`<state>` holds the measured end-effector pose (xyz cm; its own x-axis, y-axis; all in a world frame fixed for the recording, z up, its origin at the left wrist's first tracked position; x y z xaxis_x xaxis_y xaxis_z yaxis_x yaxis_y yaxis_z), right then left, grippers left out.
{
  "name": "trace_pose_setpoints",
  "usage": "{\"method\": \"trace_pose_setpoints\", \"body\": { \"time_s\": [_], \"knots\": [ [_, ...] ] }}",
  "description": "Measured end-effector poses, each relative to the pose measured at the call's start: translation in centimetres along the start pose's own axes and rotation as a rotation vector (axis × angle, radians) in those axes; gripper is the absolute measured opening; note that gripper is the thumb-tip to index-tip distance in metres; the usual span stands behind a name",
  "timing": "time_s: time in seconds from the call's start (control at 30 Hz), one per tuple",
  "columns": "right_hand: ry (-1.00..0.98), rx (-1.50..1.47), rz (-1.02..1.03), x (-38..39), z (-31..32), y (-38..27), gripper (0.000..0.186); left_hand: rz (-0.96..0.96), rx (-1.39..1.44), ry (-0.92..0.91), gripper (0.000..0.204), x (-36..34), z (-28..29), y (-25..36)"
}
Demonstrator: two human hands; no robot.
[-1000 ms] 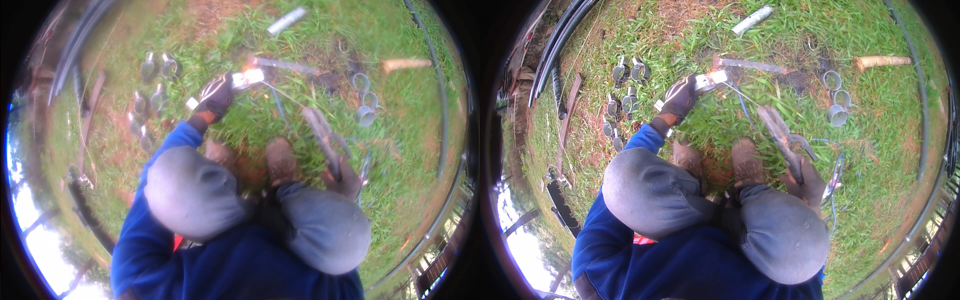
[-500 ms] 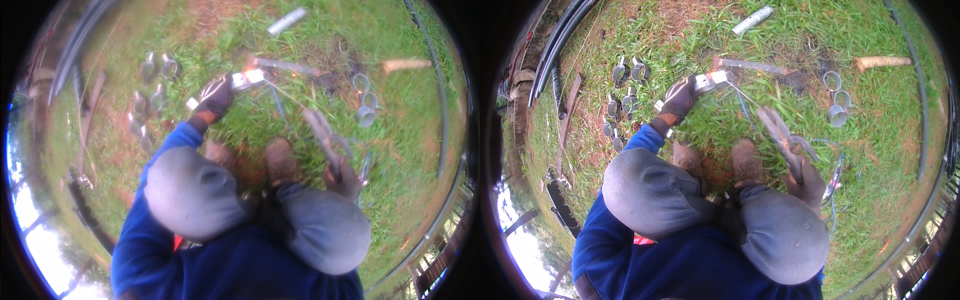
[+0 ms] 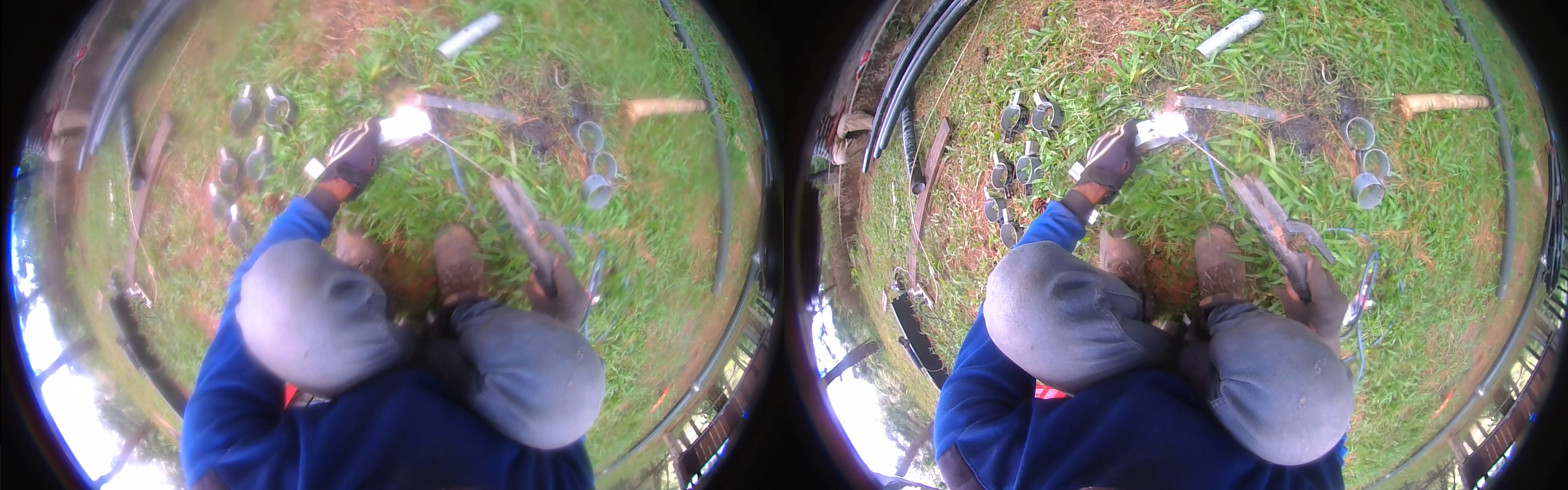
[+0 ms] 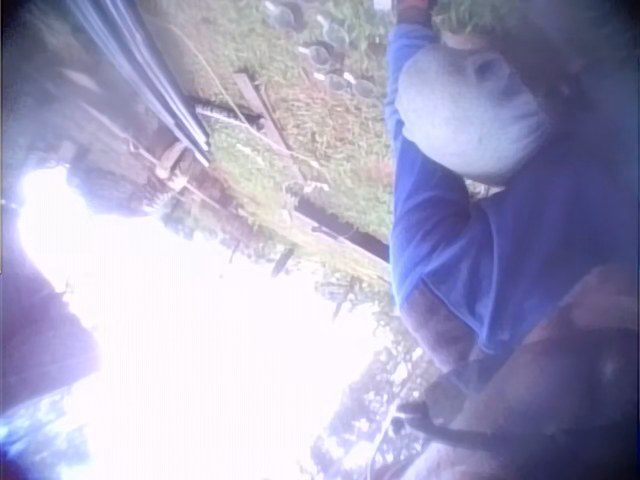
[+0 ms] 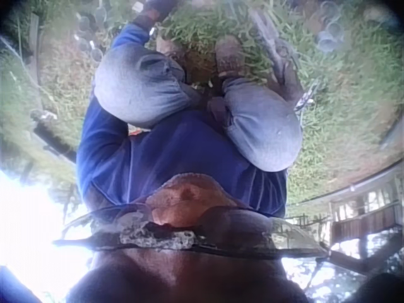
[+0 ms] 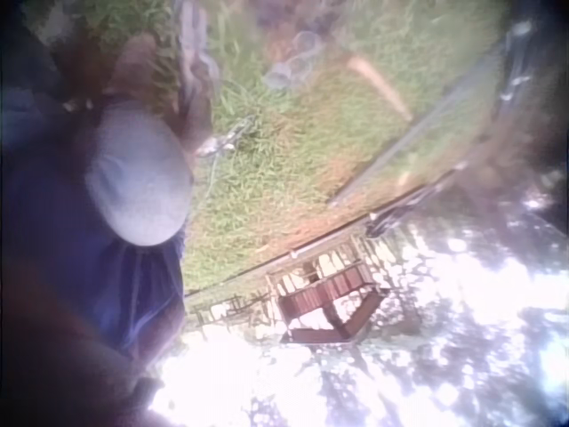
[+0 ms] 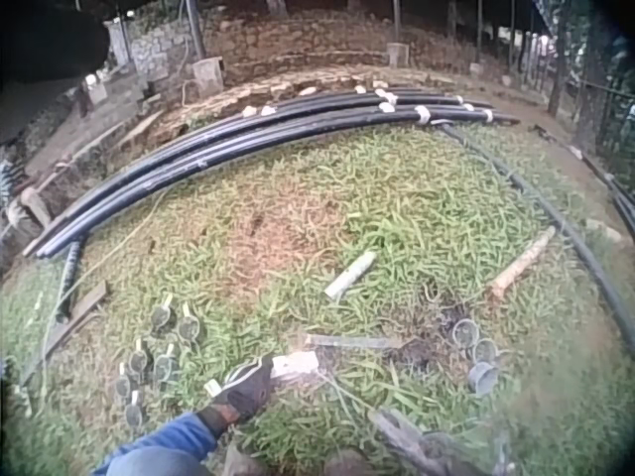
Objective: The person welds metal components together on the ground, using a welding electrode and a grounding clamp held by pliers, creating sparks while joining small cylindrical and flat metal parts.
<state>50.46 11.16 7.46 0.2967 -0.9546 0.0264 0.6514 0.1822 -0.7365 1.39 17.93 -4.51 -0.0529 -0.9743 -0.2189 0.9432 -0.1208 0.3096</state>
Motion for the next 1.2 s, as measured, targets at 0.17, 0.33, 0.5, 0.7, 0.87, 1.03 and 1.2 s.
{"method": "trace_pose_setpoints", "body": {
  "time_s": [0.17, 0.33, 0.5, 0.7, 0.87, 1.03, 1.2],
  "knots": [
    [-0.005, -0.269, -0.232, 0.0, -0.3, 1.8, 0.053, -0.021, 0.08, 0.071, 0.02, 0.3, 0.7, 0.0],
    [0.039, -1.0, -0.817, 1.6, -2.8, 4.8, 0.053, 0.125, 0.156, -0.103, 0.03, -0.8, 0.3, -0.2],
    [0.006, 0.037, -0.022, -0.9, 0.7, -2.4, 0.065, 0.192, 0.08, -0.159, 0.017, -0.5, 0.0, -0.2],
    [0.025, 0.043, -0.118, -1.2, 0.8, -3.2, 0.065, 0.068, 0.086, -0.018, 0.039, -0.3, 0.1, -0.6],
    [0.034, 0.03, -0.061, -1.3, 0.6, -3.0, 0.065, 0.117, 0.057, -0.1, 0.041, -0.3, -0.9, -1.2],
    [0.041, -0.051, -0.085, -1.1, 0.0, -1.5, 0.067, 0.127, 0.059, -0.138, 0.04, -0.3, -0.7, -1.0],
    [0.05, 0.064, 0.022, -0.8, 0.2, -1.4, 0.073, 0.123, 0.048, -0.09, 0.036, -0.4, -0.4, -0.8]
  ]
}}
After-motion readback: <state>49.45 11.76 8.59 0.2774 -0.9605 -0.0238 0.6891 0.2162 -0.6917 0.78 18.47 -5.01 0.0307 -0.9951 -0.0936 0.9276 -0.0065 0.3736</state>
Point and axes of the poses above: each hand's wrist, its own x-axis away from the middle knuckle, its own z-axis out of the back of the hand, y = z × x, the point moved 9 cm from there along -x, towards the middle knuckle, and after that the axes turned 1 degree about -x, right-handed, at the moved point
